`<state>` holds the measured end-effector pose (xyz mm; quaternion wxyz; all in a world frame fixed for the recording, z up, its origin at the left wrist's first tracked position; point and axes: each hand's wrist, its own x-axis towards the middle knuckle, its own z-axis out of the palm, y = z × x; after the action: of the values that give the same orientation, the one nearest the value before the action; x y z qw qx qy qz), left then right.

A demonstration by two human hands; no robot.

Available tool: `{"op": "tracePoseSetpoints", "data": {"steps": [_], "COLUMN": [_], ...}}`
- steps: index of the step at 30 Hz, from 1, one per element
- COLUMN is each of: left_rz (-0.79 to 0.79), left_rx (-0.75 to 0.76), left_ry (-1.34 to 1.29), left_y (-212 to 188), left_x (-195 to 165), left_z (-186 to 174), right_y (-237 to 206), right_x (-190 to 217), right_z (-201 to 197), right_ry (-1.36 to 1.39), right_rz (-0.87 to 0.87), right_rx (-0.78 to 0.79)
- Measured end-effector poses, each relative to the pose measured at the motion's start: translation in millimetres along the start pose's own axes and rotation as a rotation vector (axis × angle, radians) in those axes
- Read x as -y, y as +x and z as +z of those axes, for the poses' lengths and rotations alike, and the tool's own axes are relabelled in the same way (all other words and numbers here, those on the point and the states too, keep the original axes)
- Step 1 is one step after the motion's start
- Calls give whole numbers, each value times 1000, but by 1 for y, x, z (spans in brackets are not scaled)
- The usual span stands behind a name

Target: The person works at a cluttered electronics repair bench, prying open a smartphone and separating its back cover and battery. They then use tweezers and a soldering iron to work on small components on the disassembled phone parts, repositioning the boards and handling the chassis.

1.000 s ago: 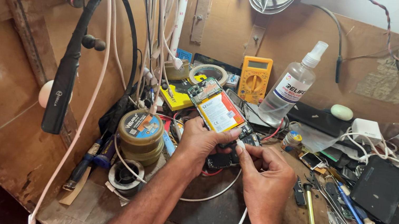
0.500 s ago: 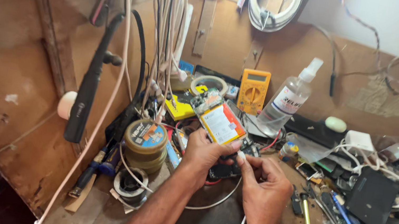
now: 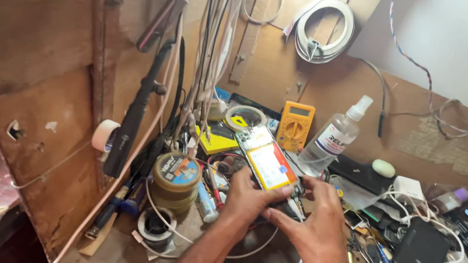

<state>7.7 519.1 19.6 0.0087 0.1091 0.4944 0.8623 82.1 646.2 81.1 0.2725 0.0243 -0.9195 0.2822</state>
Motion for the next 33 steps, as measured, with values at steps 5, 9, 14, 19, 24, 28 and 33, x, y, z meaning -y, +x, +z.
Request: {"op": "tracePoseSetpoints", "data": {"steps": [5,9,14,19,24,28,33], "left_rz": [75,111,85,-111,-18,-8,18], "left_rx": [81,33,108,137,102,66,172], "left_ry": [-65,80,-42,-183,-102,-151,-103], "left_y": [5,16,19,23,24,27,25], "left_x": [-20,-43,-61,-63,-60,-67,-72], "left_z": [-24,-50,-70,-83,-87,-86,-94], "right_y": [23,38,47,45,46,51,48], "right_x": [31,54,65,54,32,18,10], "right_z": [23,48,60,57,61,67,76], "right_ry": [-50,-77,325,645,785,978,1225], "right_rz": [-62,-73,265,353,321,514,533], "right_rx": [73,64,164,257,347,366,359]}}
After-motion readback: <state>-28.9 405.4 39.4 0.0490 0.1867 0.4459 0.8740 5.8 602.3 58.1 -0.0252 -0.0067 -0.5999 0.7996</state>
